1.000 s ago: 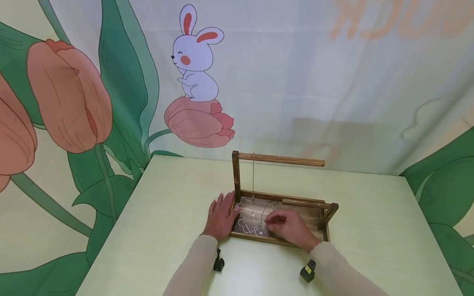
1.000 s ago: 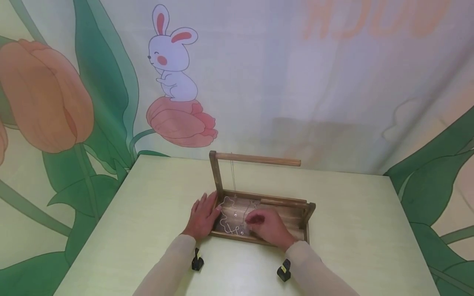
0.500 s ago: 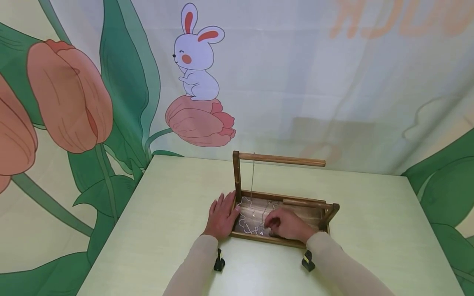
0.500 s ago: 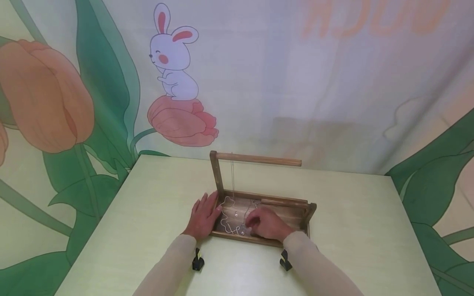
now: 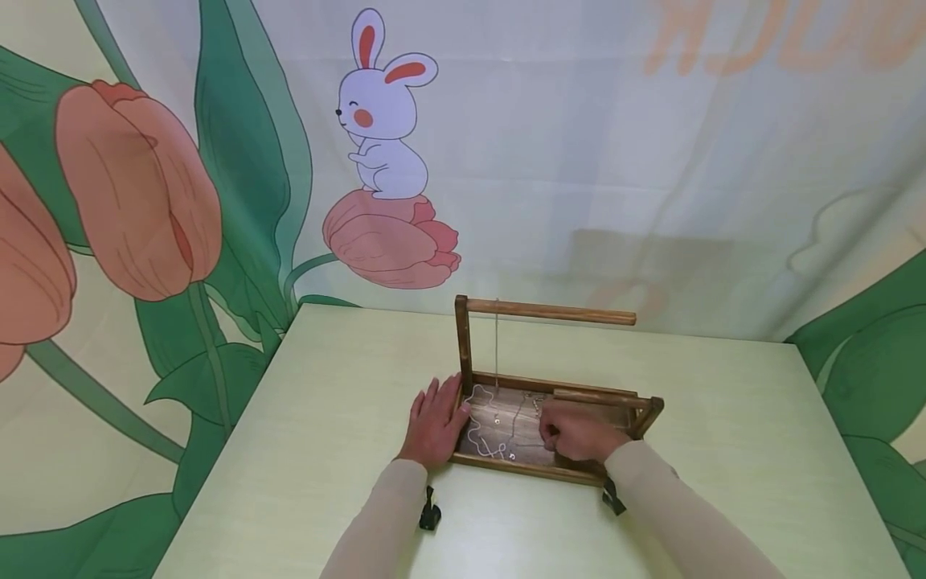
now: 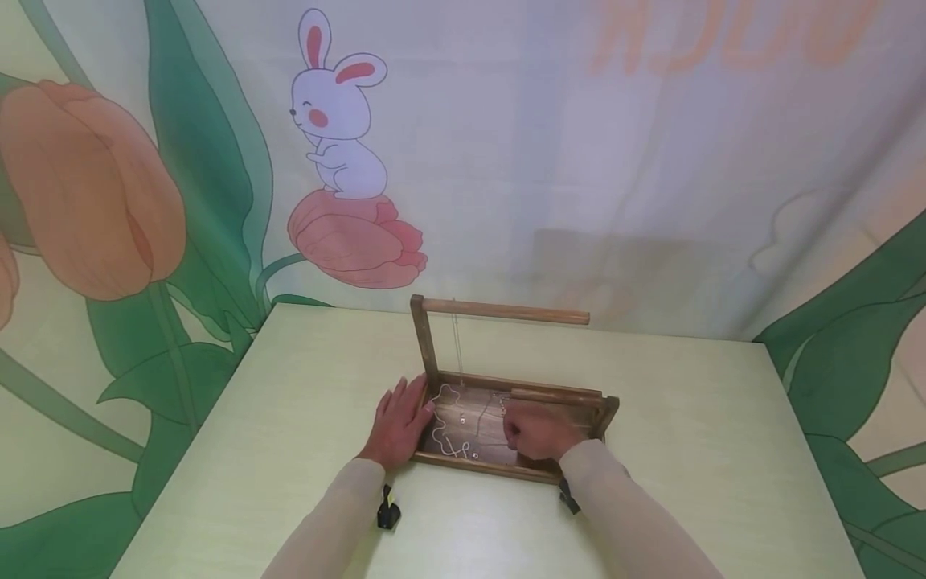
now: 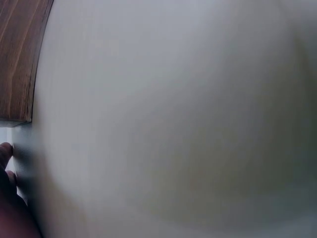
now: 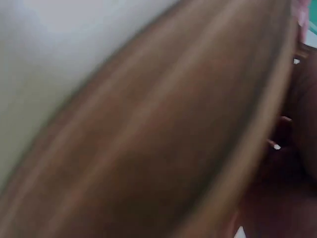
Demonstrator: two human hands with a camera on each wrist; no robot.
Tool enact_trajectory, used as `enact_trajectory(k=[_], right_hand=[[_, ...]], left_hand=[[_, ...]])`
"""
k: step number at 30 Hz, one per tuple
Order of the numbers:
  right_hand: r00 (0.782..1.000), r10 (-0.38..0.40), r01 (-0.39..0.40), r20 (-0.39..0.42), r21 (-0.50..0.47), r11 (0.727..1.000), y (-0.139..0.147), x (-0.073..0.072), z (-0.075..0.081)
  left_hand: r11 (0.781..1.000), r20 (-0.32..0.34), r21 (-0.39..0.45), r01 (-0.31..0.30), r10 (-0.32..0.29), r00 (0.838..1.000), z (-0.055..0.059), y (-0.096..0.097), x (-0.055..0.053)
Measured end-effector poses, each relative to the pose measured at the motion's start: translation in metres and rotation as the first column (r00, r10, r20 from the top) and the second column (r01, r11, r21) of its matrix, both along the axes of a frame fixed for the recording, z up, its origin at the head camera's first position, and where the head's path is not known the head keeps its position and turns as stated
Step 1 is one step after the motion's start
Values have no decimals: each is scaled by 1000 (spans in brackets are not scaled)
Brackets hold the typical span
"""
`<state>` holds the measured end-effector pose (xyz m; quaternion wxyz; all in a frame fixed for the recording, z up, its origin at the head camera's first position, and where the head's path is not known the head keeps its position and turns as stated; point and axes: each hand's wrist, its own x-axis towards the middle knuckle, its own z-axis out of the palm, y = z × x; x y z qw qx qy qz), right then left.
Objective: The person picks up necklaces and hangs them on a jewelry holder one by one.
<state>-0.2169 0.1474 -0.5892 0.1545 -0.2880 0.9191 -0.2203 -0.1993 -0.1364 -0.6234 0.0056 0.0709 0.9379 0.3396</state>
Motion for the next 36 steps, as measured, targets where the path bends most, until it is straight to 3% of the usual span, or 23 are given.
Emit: enact_trajectory(k=[4, 8, 17, 27, 33, 36], right_hand=[[998, -37, 32, 52, 90, 995, 1, 0, 16], [999, -10, 5, 37, 132, 991, -9, -1, 18], [984, 177, -178, -20, -64, 982, -26, 0, 3], [995, 63, -61, 77, -24, 998, -16, -4, 6], [990, 141, -142, -33, -39, 989, -20, -4, 0], [989, 142, -144, -39, -60, 988, -21, -2, -3]], left_hand=[[1000, -3, 2, 3, -3, 1000, 1, 0, 1], [1000, 8, -2, -3, 3, 1000, 0, 0, 1], [1000, -3, 13, 2, -2, 1000, 1, 1, -1], [999, -17, 31, 13, -13, 1000, -3, 2, -1], [1000, -19, 9, 17, -16, 1000, -5, -1, -2], [1000, -22, 11, 26, -26, 999, -4, -1, -1]])
